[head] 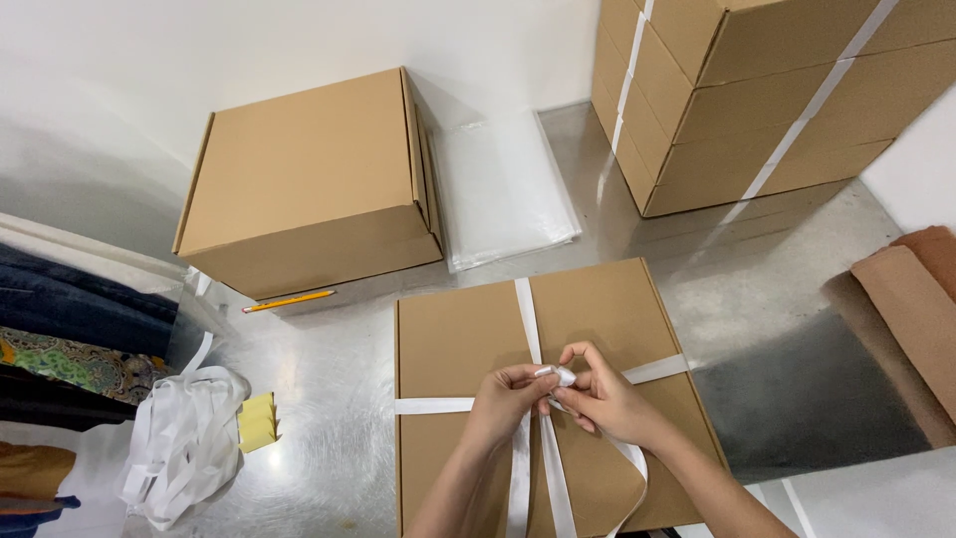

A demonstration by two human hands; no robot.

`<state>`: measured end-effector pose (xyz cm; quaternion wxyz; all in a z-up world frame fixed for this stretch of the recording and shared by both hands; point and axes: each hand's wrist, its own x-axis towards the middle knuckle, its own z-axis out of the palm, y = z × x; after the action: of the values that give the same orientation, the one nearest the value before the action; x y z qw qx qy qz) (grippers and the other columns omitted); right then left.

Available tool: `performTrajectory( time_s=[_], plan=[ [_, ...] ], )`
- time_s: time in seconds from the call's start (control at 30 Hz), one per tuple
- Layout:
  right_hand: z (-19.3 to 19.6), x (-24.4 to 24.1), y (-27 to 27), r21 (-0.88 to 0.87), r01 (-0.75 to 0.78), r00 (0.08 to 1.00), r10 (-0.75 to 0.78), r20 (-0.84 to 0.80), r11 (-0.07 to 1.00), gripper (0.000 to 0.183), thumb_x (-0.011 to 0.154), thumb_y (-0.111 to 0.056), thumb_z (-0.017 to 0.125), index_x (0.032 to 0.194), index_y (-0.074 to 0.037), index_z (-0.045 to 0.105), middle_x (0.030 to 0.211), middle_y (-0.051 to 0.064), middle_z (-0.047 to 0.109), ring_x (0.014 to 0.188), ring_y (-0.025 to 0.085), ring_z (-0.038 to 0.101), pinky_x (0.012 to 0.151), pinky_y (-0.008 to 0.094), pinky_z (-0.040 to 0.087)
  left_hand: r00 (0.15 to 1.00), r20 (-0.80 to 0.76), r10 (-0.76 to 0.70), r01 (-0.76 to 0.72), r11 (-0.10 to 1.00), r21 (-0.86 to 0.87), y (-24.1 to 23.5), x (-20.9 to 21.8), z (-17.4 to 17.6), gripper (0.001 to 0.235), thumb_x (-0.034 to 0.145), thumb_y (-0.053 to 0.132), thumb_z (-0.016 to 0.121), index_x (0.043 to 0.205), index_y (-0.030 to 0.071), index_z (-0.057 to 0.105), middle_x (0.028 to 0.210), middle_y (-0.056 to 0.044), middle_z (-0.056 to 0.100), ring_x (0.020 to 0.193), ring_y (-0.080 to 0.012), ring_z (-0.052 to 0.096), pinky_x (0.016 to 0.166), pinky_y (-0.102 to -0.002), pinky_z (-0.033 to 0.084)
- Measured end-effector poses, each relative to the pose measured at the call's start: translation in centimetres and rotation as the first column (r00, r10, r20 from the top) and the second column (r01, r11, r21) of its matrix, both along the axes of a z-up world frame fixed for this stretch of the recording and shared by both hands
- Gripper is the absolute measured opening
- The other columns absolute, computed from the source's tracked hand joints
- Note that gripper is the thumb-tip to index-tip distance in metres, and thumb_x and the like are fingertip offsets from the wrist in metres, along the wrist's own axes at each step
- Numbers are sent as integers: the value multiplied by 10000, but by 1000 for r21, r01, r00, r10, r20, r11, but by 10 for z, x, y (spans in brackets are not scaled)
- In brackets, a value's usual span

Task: Packing an item into a cardboard box and tying a decorative ribbon around it

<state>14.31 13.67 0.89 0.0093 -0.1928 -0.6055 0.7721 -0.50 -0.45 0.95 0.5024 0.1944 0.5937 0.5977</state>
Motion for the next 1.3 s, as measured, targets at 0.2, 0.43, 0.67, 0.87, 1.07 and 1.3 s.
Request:
performTrajectory(
  time_s=[0.2, 0.43, 0.67, 0.87, 1.07, 1.3],
  plan=[
    [12, 1, 10, -110, -40, 999, 42, 11, 993, 280, 1033, -77, 679, 1220, -85, 470, 743, 161, 648, 487, 158, 504, 434, 298, 407, 991, 125, -39, 37, 999, 16, -8, -4, 18, 311, 985, 172, 753, 1279, 71, 758, 609, 12, 643, 562, -45, 545, 616, -180, 374],
    [-3, 7, 29, -238, -141, 988, 121, -98, 961, 346, 1011, -104, 722, 1253, -112, 475, 780, 130, 648, 530, 115, 486, 518, 229, 341, 966, -46, -254, 256, 965, 48, -10, -16, 30, 141, 1018, 103, 740, 1121, 94, 836, 803, 19, 734, 607, -40, 510, 605, -176, 365],
    [11, 4, 32, -389, -8, 999, 20, 26, 921, 260, 1014, 16, 641, 1192, -112, 501, 694, 120, 630, 493, 128, 431, 542, 265, 355, 887, -342, -310, 350, 935, 61, -12, -10, 45, 115, 1028, 132, 727, 1047, 144, 840, 931, -2, 752, 695, -68, 556, 642, -210, 460],
    [8, -2, 30, -415, 44, 999, -28, 47, 909, 222, 1022, -32, 644, 1191, -100, 516, 648, 123, 572, 488, 149, 425, 519, 282, 356, 668, -731, -140, 363, 919, 156, -19, -7, 25, 163, 1034, 61, 701, 1100, 164, 808, 1175, -36, 544, 861, -128, 580, 685, -261, 533],
    [17, -7, 32, -382, 215, 961, -126, 246, 899, 311, 1034, -62, 611, 1343, -55, 578, 775, 215, 645, 553, 227, 603, 553, 303, 519, 693, -703, -163, 130, 986, -100, -15, 7, 50, 123, 995, 253, 676, 1111, 230, 708, 1022, 6, 531, 811, -158, 549, 762, -295, 446],
    [13, -12, 30, -302, 105, 967, -26, 253, 947, 233, 1069, -131, 628, 1006, 73, 720, 792, 130, 692, 618, 182, 636, 576, 319, 500, 985, -161, 59, -109, 939, -326, -10, 15, 95, 235, 858, 404, 725, 965, 215, 635, 770, 16, 471, 741, -142, 401, 723, -282, 310]
  ],
)
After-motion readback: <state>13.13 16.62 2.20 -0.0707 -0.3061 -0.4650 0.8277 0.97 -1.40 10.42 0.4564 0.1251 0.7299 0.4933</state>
